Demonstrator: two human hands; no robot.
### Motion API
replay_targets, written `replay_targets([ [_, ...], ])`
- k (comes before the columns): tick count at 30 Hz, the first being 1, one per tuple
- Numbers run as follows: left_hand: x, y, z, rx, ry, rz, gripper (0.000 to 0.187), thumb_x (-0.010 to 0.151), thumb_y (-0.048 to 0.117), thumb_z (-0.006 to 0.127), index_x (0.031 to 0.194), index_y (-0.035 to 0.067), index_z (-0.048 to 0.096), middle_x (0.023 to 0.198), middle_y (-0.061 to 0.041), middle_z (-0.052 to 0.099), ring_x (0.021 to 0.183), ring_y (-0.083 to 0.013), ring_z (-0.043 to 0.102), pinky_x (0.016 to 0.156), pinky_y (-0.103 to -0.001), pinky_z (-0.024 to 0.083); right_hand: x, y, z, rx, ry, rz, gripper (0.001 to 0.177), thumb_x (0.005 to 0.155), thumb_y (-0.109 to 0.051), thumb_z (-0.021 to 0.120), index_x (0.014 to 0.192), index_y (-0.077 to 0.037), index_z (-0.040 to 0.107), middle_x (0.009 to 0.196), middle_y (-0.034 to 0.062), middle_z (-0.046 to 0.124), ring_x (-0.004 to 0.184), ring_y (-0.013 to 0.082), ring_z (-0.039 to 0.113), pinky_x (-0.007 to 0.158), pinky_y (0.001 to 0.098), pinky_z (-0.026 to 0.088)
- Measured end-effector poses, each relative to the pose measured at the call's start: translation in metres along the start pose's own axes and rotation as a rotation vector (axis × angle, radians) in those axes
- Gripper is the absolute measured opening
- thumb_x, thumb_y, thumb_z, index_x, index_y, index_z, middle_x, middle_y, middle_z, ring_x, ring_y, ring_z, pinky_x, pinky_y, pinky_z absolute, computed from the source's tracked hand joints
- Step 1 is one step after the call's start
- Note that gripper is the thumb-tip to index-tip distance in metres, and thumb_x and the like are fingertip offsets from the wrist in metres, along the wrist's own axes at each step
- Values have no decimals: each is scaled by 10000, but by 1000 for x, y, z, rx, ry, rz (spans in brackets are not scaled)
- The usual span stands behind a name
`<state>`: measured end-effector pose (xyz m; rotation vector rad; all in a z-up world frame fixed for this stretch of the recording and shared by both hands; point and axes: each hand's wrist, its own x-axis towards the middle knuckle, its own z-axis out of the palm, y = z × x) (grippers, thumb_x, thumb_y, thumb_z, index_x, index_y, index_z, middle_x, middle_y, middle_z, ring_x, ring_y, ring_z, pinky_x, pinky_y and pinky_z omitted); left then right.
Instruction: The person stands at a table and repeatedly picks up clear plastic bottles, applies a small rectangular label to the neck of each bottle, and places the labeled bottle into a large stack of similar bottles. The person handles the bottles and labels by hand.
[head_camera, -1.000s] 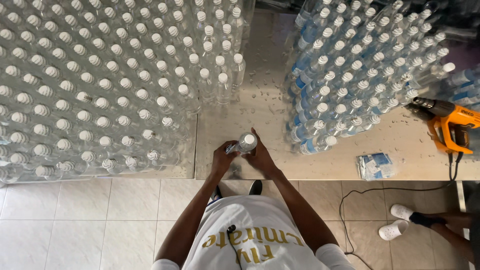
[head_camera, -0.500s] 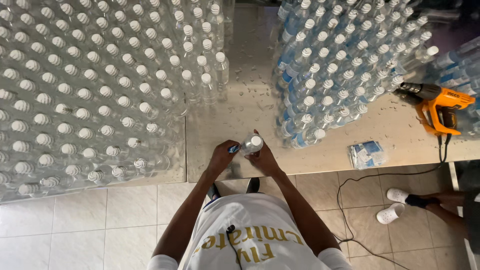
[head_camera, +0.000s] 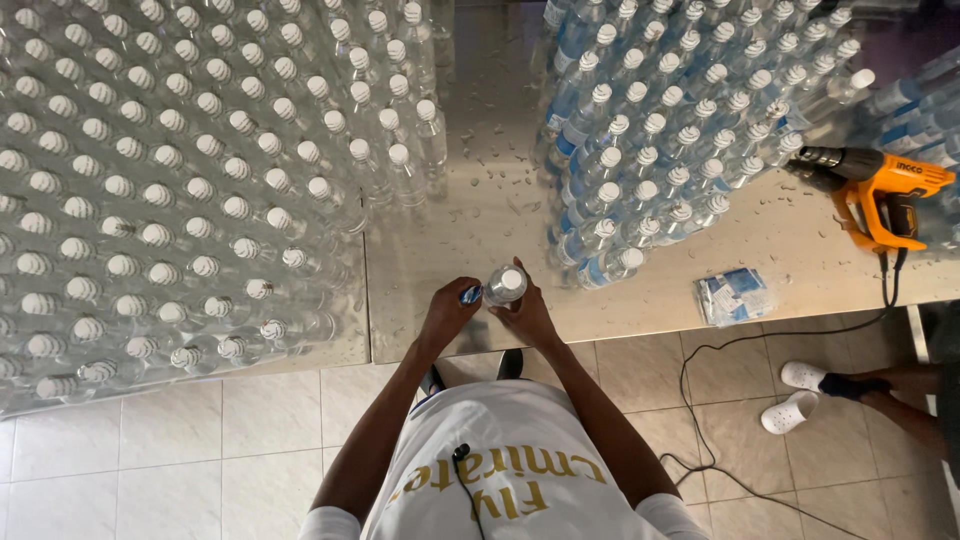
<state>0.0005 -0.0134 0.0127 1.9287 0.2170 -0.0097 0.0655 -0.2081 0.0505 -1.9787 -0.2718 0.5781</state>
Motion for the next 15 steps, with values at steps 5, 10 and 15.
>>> replay_targets([
  [5,5,2,17,-11,-7,-7,253,1080,131,708,1328,90,732,1268,-189,758,1177,-436,729,972,-583,618,-1,23,-6,-68,76,86,1144,822,-427,938,1752,-196,313,1569,250,566,1542,433,490,1319,560,378],
  [10,17,5,29,-70,-3,18,251,1080,111,692,1327,107,734,1259,-191,765,1194,-454,719,997,-591,601,-12,52,-23,-58,144,248,1128,827,-479,942,1726,-192,323,1591,309,427,1537,509,454,1305,623,387],
  [15,13,28,17,-138,42,-49,191,1083,107,689,1255,100,772,1173,-182,790,1099,-395,754,924,-519,603,-29,62,-45,10,401,264,950,870,-410,916,1591,-65,403,1463,372,513,1459,591,481,1242,683,368],
])
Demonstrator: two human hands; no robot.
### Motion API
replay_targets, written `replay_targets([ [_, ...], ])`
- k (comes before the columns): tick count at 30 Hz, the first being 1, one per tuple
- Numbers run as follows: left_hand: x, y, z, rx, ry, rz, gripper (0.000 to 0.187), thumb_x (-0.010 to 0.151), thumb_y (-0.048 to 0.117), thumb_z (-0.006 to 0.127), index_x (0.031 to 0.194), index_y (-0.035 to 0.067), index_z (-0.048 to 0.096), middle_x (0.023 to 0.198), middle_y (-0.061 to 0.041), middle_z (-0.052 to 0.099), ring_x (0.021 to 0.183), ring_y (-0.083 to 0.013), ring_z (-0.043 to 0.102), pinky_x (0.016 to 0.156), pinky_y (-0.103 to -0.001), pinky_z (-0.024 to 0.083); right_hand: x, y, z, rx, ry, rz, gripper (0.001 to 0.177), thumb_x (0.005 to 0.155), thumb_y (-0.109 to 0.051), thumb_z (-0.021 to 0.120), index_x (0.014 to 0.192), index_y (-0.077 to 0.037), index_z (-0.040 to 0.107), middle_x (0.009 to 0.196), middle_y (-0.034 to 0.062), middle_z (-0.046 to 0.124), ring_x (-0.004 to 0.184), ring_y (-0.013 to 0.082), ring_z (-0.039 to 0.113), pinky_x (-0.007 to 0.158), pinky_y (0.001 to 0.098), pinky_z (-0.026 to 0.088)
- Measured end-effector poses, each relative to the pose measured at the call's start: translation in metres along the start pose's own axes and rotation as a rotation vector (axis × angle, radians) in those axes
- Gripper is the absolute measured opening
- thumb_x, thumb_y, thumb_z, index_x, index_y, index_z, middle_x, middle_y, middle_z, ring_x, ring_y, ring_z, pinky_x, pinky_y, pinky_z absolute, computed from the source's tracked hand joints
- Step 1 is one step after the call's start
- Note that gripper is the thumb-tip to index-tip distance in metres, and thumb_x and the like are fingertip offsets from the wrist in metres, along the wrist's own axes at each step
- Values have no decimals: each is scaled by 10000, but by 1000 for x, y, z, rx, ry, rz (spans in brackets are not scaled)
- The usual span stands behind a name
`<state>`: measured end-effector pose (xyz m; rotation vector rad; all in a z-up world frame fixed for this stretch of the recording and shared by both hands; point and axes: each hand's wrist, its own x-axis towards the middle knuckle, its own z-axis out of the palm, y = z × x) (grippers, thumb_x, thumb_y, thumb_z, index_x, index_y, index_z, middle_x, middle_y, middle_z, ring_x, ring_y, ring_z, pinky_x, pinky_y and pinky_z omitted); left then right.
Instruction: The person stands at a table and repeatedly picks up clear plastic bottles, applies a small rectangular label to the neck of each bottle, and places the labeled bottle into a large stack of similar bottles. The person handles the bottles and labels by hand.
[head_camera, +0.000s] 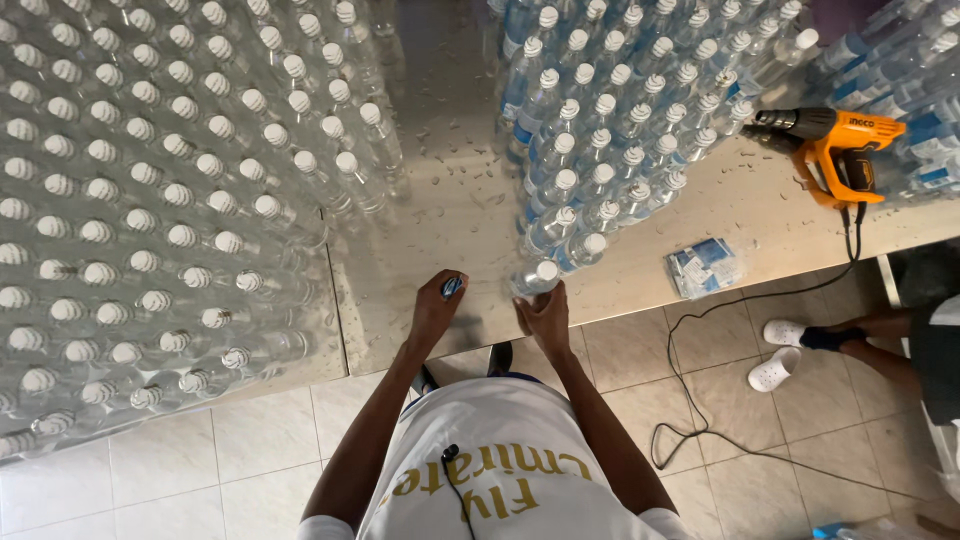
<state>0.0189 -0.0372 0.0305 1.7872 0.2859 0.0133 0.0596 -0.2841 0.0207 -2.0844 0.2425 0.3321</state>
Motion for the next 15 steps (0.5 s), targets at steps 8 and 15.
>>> replay_targets([
  [8,-10,11,25,-38,32,-36,122,1045,134,748,1151,115,804,1097,-155,810,1033,-304,771,901,-450,599,10,21,20,0,321,-201,896,769,-382,1010,1347,-137,370,1302,161,484,1299,452,521,1193,621,370],
  [15,-12,12,38,-75,50,-60,123,1015,158,789,1129,168,836,1062,-99,838,1006,-221,771,910,-399,591,24,32,31,-127,540,-287,824,769,-324,964,1308,-162,361,1315,77,425,1137,356,640,1090,579,365],
])
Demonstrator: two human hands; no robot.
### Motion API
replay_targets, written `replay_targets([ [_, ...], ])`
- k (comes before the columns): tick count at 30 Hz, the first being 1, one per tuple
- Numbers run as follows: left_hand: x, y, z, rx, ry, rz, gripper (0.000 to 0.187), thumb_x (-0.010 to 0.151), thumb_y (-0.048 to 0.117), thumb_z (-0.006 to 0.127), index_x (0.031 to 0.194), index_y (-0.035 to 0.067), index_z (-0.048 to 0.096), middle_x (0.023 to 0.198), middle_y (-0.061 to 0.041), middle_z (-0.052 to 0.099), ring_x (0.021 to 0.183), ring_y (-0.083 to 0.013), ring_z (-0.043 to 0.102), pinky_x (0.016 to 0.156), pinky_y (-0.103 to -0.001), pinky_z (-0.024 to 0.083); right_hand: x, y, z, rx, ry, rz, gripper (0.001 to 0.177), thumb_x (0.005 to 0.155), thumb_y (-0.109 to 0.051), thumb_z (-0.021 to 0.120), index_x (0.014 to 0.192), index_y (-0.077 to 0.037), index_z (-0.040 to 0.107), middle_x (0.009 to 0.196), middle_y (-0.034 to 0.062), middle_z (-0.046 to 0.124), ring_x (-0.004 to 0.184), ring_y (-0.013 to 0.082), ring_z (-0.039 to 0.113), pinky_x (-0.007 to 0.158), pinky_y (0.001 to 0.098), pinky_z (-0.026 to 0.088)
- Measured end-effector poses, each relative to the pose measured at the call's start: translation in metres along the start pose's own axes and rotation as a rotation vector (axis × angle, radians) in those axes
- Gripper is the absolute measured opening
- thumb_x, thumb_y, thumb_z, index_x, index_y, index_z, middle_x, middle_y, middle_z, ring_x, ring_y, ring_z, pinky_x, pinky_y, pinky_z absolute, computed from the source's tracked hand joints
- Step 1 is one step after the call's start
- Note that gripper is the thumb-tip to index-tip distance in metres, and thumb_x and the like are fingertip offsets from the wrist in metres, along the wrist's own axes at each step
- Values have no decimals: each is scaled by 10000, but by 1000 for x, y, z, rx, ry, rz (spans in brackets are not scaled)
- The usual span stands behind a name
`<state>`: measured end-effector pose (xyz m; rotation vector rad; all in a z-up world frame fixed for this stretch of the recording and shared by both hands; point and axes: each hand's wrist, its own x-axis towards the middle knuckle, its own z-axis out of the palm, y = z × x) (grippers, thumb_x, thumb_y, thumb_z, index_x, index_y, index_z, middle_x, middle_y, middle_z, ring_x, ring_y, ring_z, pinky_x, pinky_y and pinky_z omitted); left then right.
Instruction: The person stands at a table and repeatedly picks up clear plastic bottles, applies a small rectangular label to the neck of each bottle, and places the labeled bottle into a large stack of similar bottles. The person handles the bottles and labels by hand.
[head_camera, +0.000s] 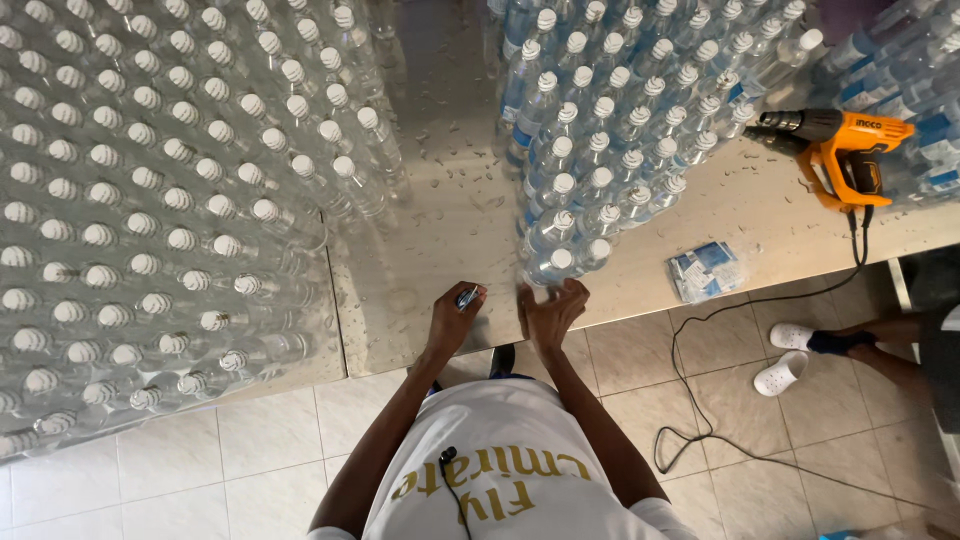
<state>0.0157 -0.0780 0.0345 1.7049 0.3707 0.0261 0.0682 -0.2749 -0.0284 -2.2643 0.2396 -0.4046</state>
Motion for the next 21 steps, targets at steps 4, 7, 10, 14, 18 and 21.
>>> replay_targets([
  [4,25,-12,33,-62,-37,-21,188,1020,180,775,1199,148,826,1103,-116,839,1044,-248,768,921,-433,590,2,-6,-9,15,54,-35,811,739,-339,927,1295,-184,357,1328,73,396,1133,359,616,1087,543,346],
  [7,68,-41,73,-18,-161,32,730,944,186,863,1616,139,581,1197,-105,832,784,-189,761,755,-320,626,8,-4,-17,26,120,-78,863,736,-310,941,1352,-151,357,1387,110,382,1168,437,637,1094,570,354],
  [10,87,-27,101,49,-207,103,1036,830,262,961,1687,18,434,1227,-175,813,1017,-342,795,848,-436,626,21,5,-30,39,128,-39,1003,755,-429,992,1443,-124,329,1432,134,373,1313,450,567,1183,572,351],
  [14,82,3,124,173,-147,88,1002,919,392,886,1681,-39,397,1269,-254,776,1142,-456,750,930,-549,613,45,1,-52,72,-14,62,1186,799,-353,962,1643,-59,183,1576,243,329,1444,518,455,1268,618,254],
  [18,87,-23,149,211,-81,1,1053,865,482,916,1711,100,418,1281,-135,806,1082,-354,791,885,-452,653,62,10,-61,125,-178,155,1289,845,-354,908,1722,-39,17,1706,308,222,1587,580,270,1331,704,128],
  [21,89,-15,165,193,-41,-33,1059,847,513,918,1702,99,450,1267,-178,807,1070,-388,791,869,-472,658,73,25,-63,164,-168,62,1214,877,-253,882,1714,-17,35,1689,325,233,1588,583,265,1320,715,162],
])
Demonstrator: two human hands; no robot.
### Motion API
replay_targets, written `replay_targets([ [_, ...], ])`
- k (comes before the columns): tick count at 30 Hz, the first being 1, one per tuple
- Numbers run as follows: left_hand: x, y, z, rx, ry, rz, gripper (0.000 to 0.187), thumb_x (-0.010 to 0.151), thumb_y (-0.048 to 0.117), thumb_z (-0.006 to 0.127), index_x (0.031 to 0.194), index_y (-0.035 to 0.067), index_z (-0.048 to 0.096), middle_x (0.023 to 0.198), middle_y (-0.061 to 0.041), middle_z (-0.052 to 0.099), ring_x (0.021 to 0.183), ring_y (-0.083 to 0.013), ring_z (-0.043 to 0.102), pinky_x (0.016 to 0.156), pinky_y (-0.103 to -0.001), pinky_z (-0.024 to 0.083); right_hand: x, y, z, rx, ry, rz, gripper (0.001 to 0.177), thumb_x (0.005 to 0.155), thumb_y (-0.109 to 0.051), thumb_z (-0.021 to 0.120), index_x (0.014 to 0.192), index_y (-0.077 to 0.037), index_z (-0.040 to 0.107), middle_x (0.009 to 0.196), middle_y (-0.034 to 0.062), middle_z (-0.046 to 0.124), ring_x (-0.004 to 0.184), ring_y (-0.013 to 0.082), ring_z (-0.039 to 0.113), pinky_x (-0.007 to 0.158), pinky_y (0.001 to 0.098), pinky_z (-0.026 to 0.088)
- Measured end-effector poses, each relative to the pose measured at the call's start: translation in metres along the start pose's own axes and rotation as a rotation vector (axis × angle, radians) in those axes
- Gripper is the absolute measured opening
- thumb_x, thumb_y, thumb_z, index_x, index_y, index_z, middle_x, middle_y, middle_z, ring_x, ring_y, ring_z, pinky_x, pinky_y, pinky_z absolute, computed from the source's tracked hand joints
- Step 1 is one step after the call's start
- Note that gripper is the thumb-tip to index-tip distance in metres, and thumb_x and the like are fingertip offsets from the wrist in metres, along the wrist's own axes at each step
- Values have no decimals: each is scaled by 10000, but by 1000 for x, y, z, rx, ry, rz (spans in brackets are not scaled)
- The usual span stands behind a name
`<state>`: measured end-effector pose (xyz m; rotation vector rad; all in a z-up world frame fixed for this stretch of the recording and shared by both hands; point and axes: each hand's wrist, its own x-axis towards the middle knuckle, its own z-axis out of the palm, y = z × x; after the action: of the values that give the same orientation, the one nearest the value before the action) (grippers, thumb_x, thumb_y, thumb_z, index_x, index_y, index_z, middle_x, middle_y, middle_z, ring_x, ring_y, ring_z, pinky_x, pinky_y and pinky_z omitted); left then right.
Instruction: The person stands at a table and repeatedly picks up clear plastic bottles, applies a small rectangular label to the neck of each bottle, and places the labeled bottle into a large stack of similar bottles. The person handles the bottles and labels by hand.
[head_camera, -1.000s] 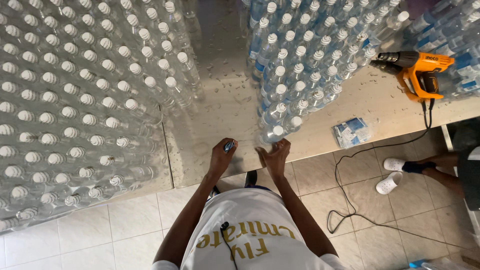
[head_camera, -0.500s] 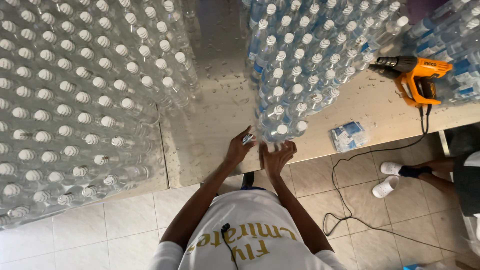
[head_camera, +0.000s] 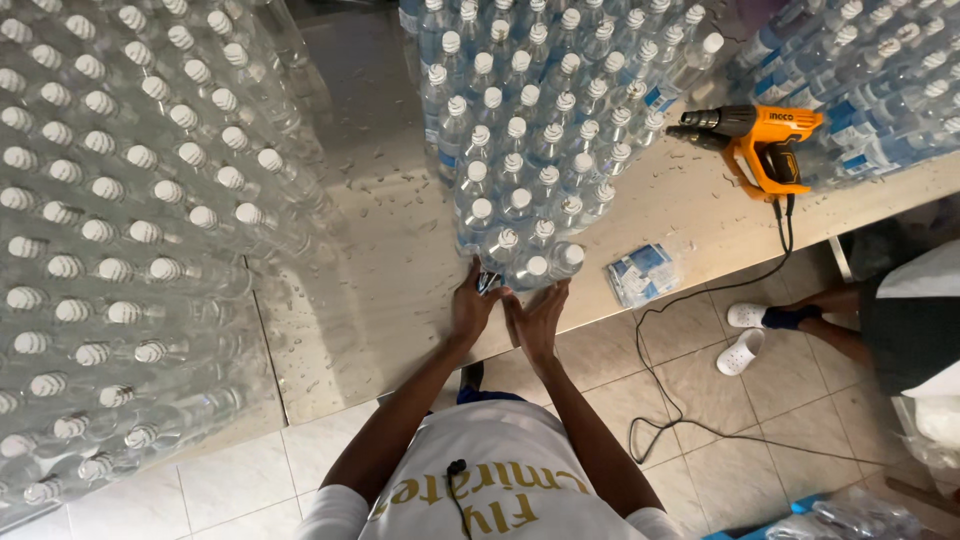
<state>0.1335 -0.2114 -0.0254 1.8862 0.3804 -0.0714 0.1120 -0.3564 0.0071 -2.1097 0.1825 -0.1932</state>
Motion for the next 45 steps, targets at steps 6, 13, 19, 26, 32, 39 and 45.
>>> replay_targets([
  [6,1,38,20,-10,20,-48,972,906,460,879,1690,80,445,1300,-148,804,1115,-395,779,903,-489,662,35,9,-26,3,-8,-76,1250,842,-251,939,1724,15,93,1702,310,233,1629,534,215,1356,659,157],
  [13,4,63,58,98,8,-85,975,942,627,767,1718,164,400,1338,-155,783,1140,-367,775,936,-501,652,63,21,-43,-77,4,-53,1289,839,-107,916,1705,89,-17,1687,386,229,1588,588,274,1346,664,237],
  [19,28,82,91,-35,56,40,973,967,458,804,1715,20,361,1583,-391,528,1287,-542,659,1013,-576,610,99,32,-59,-134,13,-58,1354,831,-167,948,1701,115,-50,1670,494,192,1568,649,248,1335,684,251],
  [26,81,42,130,-23,-16,169,1019,986,416,805,1730,-34,272,1357,-242,747,1245,-465,706,954,-526,602,132,27,-62,-95,-21,19,1420,868,-272,942,1721,28,-153,1749,414,74,1634,572,178,1375,615,213],
  [32,47,33,101,-121,-52,184,975,991,363,826,1731,-6,310,1302,-163,795,1042,-342,776,816,-420,635,126,-46,-75,-166,-19,95,1496,830,-305,986,1722,-15,-180,1780,367,24,1663,514,145,1409,554,138],
  [39,-48,-1,36,-264,-82,-122,873,897,341,896,1655,136,514,1233,10,846,761,-145,812,660,-262,635,157,53,-41,-264,24,177,1496,894,-373,968,1737,-82,-234,1757,432,46,1641,582,158,1379,634,140],
  [45,-114,-101,-42,-492,42,-265,818,891,224,902,1611,65,549,1137,-63,876,648,-151,781,577,-272,607,147,27,-35,-216,166,110,1528,848,-229,1052,1753,-115,-173,1763,428,20,1610,673,209,1354,736,175],
])
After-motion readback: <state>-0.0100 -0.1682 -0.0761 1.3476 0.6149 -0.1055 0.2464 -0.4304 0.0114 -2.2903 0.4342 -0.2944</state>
